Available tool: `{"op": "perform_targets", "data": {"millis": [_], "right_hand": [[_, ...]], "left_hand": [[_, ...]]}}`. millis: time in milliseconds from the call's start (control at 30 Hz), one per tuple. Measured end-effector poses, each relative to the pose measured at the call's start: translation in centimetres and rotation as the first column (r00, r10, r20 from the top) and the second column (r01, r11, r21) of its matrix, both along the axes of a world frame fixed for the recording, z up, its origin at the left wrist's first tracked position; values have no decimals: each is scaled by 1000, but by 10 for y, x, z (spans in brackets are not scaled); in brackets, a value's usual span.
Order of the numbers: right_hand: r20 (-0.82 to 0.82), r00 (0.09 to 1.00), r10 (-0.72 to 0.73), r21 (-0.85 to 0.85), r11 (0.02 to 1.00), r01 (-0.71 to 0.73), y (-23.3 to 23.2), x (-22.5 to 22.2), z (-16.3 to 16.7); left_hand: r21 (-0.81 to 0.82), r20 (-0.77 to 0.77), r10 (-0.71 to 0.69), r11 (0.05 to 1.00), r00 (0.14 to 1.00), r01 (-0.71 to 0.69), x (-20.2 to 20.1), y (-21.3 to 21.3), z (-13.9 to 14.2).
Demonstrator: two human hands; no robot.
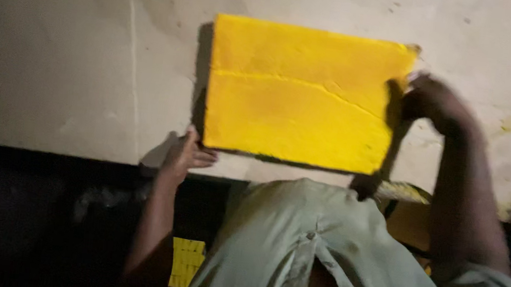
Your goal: The person slices a rectangular yellow cake into thin strips using a long knife on a table. They repeatedly cut the cake, move the strips aside, and later remove the cake from a metal tray, wrap it in newspaper, and continue slicing.
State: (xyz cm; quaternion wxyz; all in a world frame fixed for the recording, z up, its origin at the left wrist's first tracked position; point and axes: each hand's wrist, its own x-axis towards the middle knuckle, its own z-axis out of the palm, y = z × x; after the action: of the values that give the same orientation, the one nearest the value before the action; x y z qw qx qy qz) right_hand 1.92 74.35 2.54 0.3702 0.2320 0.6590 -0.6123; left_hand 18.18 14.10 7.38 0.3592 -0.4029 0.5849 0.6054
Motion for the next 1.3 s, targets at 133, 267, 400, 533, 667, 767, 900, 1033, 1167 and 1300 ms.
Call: {"op": "perform_targets", "data": {"millis": [133, 267, 400, 533, 667, 767, 900, 1033, 1167, 1300], "right_hand": [[-744, 651, -151, 170, 899, 403, -27, -101, 3], [-798, 554, 237, 400, 896, 193, -157, -174, 24], [-762, 489, 424, 303, 901, -310, -338, -160, 27], [-602, 334, 725, 509, 671, -540, -396, -140, 14], [-238, 682, 691, 434, 704, -562, -257, -147, 19], [30, 921, 388, 538, 771, -342, -85, -129, 37], [467, 696, 545, 883, -335, -330, 75, -30, 60], [-174, 867, 467, 873, 480, -83, 71, 67, 45], [-266, 959, 95, 398, 917, 20, -5, 124, 22], [-217, 867, 449, 754, 641, -143, -41, 119, 11]], "left_hand": [[-32, 153, -407, 909, 901, 416, -126, -26, -15], [116, -164, -425, 888, 891, 445, -322, 4, -37], [118, -544, -376, 851, 750, 512, -440, 74, -55], [49, -696, -436, 763, 570, 644, -457, 102, -60], [130, -832, -178, 859, 526, 495, -391, 50, -54], [256, -841, 50, 914, 539, 314, -304, 2, -42], [374, -683, 247, 927, 687, 38, -146, -26, -19], [395, -301, 396, 880, 868, -265, -13, -17, -10], [542, -210, 761, 613, 614, -574, 59, 9, -6], [560, -571, 754, 647, 326, -517, 51, 111, -46]]}}
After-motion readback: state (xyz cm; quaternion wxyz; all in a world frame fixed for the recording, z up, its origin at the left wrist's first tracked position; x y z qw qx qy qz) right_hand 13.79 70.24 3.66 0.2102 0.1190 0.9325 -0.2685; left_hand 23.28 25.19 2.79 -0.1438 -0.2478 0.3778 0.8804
